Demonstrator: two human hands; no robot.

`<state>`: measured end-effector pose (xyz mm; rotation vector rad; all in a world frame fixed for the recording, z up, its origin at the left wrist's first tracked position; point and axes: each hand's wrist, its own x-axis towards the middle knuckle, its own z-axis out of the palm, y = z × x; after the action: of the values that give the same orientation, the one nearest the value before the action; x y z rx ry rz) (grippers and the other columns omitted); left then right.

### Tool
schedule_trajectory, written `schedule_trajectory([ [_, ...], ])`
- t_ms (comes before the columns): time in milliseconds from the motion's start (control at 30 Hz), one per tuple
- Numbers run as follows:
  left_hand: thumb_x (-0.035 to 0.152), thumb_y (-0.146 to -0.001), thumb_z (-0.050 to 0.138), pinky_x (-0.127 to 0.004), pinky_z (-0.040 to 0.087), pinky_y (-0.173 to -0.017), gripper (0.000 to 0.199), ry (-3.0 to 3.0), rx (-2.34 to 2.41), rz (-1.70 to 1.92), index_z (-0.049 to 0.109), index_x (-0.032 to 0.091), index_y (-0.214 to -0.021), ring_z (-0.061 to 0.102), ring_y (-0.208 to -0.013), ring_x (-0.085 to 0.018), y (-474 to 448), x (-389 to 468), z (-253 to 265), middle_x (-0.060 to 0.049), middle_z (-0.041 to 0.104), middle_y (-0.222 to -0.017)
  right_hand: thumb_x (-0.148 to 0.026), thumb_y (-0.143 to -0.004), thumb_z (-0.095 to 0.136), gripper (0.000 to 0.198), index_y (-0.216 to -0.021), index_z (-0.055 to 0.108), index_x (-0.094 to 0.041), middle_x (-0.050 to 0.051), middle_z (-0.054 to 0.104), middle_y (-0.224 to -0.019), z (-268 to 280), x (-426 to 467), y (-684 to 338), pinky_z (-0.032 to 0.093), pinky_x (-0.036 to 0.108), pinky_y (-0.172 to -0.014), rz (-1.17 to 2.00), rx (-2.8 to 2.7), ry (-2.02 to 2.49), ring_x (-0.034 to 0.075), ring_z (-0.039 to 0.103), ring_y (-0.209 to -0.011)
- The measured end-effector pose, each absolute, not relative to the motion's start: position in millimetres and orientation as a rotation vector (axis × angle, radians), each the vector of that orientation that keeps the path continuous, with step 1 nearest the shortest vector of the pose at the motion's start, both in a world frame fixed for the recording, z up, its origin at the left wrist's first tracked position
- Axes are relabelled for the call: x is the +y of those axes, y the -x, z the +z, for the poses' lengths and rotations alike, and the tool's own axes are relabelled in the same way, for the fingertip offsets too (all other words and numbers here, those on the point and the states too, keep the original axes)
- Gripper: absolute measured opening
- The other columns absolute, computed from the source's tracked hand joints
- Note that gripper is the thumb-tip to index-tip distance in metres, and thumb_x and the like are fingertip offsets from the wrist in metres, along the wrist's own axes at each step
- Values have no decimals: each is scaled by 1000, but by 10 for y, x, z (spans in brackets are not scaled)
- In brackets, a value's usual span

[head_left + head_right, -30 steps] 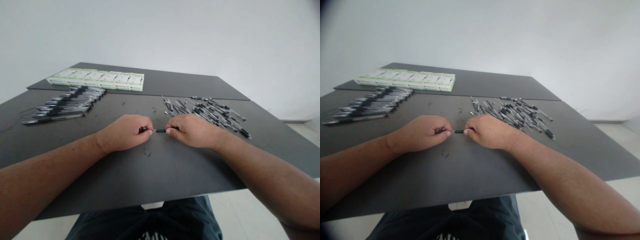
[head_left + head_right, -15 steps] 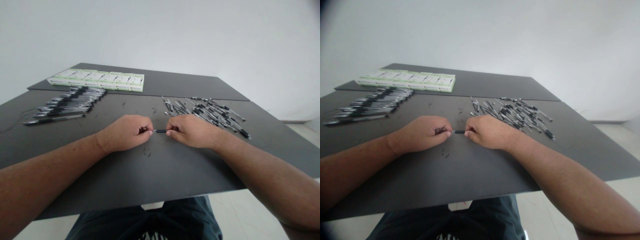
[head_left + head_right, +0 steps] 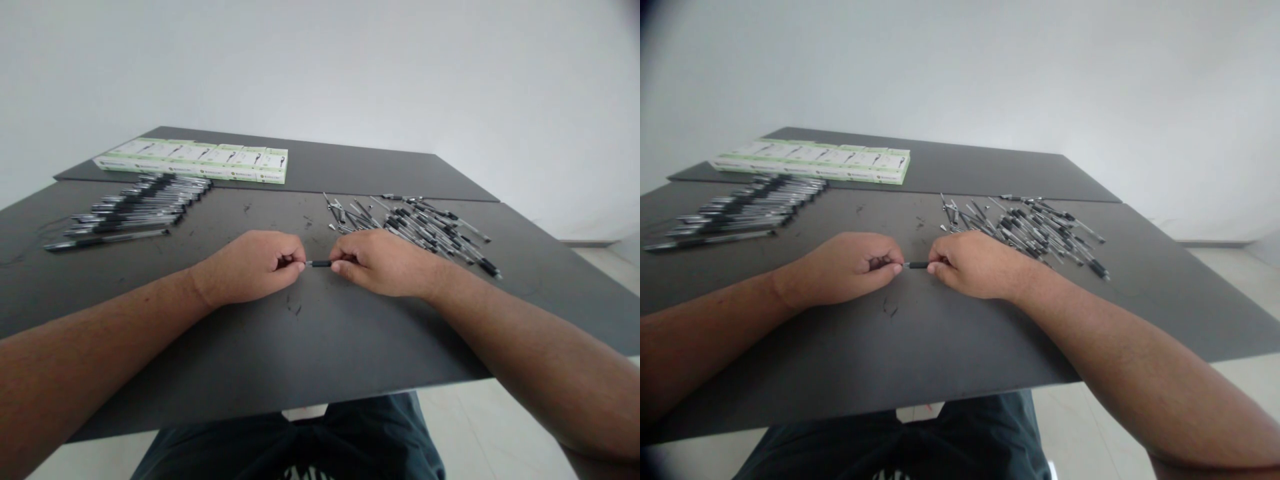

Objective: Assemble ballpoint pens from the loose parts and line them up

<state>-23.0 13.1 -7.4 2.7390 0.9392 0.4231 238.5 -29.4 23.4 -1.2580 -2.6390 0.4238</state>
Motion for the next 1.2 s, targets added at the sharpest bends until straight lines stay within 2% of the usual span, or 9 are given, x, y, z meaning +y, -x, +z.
schedule_trajectory([
  [100, 33, -93, 55, -28, 42, -68, 19, -2743, 932, 418, 71, 23, -91, 68, -75, -17, 237, 130, -71, 0, 75, -81, -28, -97, 64, 11, -100, 69, -19, 2, 73, -86, 232, -294, -2388, 39, 28, -69, 440, -2603, 1291, 16, 62, -75],
  [267, 33, -93, 55, -29, 43, -68, 19, -2747, 942, 400, 70, 23, -91, 69, -74, -18, 231, 122, -60, 0, 75, -81, -26, -103, 53, 20, -99, 70, -18, 6, 74, -91, 233, -292, -2391, 41, 29, -75, 391, -2679, 1231, 18, 63, -82],
  [433, 33, -93, 54, -29, 44, -69, 19, -2748, 954, 392, 70, 23, -91, 69, -76, -18, 227, 123, -63, 0, 75, -81, -29, -95, 68, 10, -99, 70, -20, 2, 74, -87, 231, -291, -2392, 39, 27, -68, 438, -2589, 1315, 16, 63, -75],
  [600, 33, -93, 55, -29, 43, -68, 19, -2741, 931, 414, 71, 23, -91, 69, -75, -18, 239, 133, -77, 0, 75, -81, -27, -105, 53, 22, -98, 71, -18, 6, 75, -92, 243, -294, -2385, 41, 30, -75, 402, -2686, 1253, 19, 65, -83],
  [767, 33, -93, 55, -29, 41, -68, 18, -2742, 942, 412, 70, 23, -90, 68, -74, -18, 226, 133, -74, 0, 74, -80, -28, -93, 70, 13, -102, 69, -19, 2, 73, -87, 240, -310, -2388, 39, 27, -68, 436, -2579, 1309, 16, 63, -74],
  [833, 33, -93, 55, -29, 42, -68, 19, -2742, 939, 410, 70, 23, -90, 68, -75, -18, 224, 131, -70, 0, 74, -81, -27, -95, 66, 10, -100, 69, -19, 3, 74, -88, 245, -317, -2383, 39, 28, -69, 404, -2602, 1323, 16, 63, -76],
  [967, 33, -93, 55, -29, 42, -68, 19, -2744, 932, 414, 71, 23, -91, 68, -75, -18, 232, 134, -73, 0, 74, -81, -27, -104, 53, 20, -100, 71, -18, 6, 75, -92, 249, -322, -2375, 41, 29, -75, 358, -2674, 1285, 19, 65, -83],
  [1133, 34, -93, 55, -29, 41, -69, 19, -2751, 931, 405, 70, 23, -91, 67, -74, -18, 233, 143, -83, 0, 74, -80, -29, -95, 68, 12, -102, 70, -19, 3, 74, -88, 256, -328, -2373, 38, 27, -68, 397, -2588, 1331, 16, 63, -76],
  [1200, 34, -94, 54, -29, 41, -69, 20, -2751, 934, 397, 70, 23, -91, 67, -73, -17, 229, 142, -81, 0, 73, -80, -29, -99, 64, 12, -97, 70, -19, 4, 74, -88, 270, -332, -2365, 38, 28, -69, 378, -2635, 1343, 17, 63, -77],
])
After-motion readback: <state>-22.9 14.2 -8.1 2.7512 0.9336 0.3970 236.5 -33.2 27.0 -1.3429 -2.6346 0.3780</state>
